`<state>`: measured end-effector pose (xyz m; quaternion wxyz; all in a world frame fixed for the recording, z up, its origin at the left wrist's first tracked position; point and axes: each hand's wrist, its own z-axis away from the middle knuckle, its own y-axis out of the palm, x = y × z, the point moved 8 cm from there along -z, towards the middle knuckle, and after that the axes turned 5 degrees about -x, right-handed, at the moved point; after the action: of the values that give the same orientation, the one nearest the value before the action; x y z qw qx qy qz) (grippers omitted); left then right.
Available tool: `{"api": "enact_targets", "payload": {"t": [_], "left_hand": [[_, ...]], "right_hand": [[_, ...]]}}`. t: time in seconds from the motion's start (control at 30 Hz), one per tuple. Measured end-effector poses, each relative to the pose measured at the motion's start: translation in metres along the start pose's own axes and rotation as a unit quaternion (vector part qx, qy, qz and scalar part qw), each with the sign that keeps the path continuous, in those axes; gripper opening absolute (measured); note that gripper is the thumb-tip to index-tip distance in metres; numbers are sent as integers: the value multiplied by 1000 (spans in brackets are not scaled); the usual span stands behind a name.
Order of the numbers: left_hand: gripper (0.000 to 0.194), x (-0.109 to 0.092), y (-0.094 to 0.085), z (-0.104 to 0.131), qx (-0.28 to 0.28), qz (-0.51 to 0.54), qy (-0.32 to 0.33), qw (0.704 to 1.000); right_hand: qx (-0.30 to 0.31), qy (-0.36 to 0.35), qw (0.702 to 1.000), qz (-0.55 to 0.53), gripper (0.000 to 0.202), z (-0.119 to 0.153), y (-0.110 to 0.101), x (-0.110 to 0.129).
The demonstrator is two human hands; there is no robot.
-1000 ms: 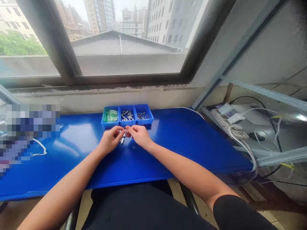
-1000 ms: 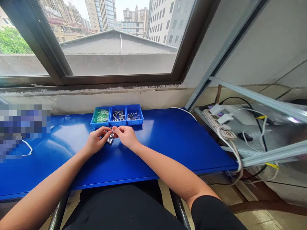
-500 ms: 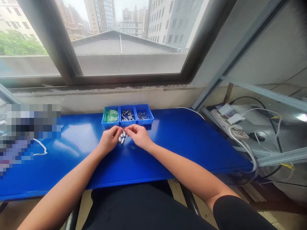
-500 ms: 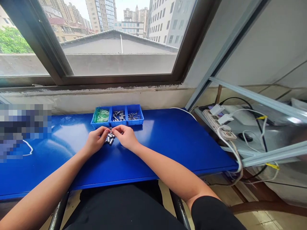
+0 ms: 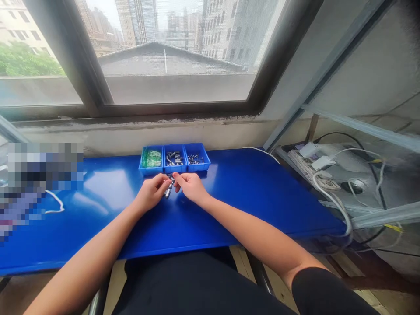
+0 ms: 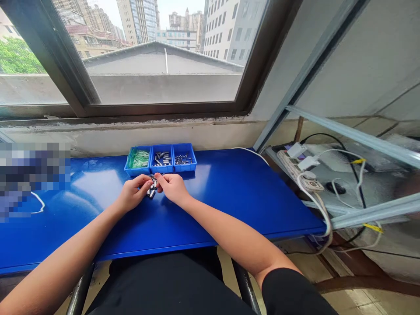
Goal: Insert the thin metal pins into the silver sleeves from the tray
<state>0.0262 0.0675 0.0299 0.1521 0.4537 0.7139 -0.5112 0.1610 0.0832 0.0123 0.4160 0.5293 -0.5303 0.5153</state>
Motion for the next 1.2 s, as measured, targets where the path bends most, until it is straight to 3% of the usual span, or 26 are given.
{"api": "enact_targets", "payload": {"t": [0.27, 0.57, 0.77, 1.2], "left_hand": [[24, -3, -1, 0, -3, 16, 2, 1000], [39, -2, -3, -1, -1, -27, -12, 1000], [39, 2, -8, -1, -33, -49, -26, 998], [38, -1, -9, -2, -39, -65, -17, 997]], "right_hand": [[4, 6, 1000, -25, 57, -3, 2, -7], [4, 12, 999, -46, 56, -3, 3, -6], [-33, 23, 997, -60, 49, -4, -3, -2], [-81, 37, 991, -97, 29, -7, -14, -5]]}}
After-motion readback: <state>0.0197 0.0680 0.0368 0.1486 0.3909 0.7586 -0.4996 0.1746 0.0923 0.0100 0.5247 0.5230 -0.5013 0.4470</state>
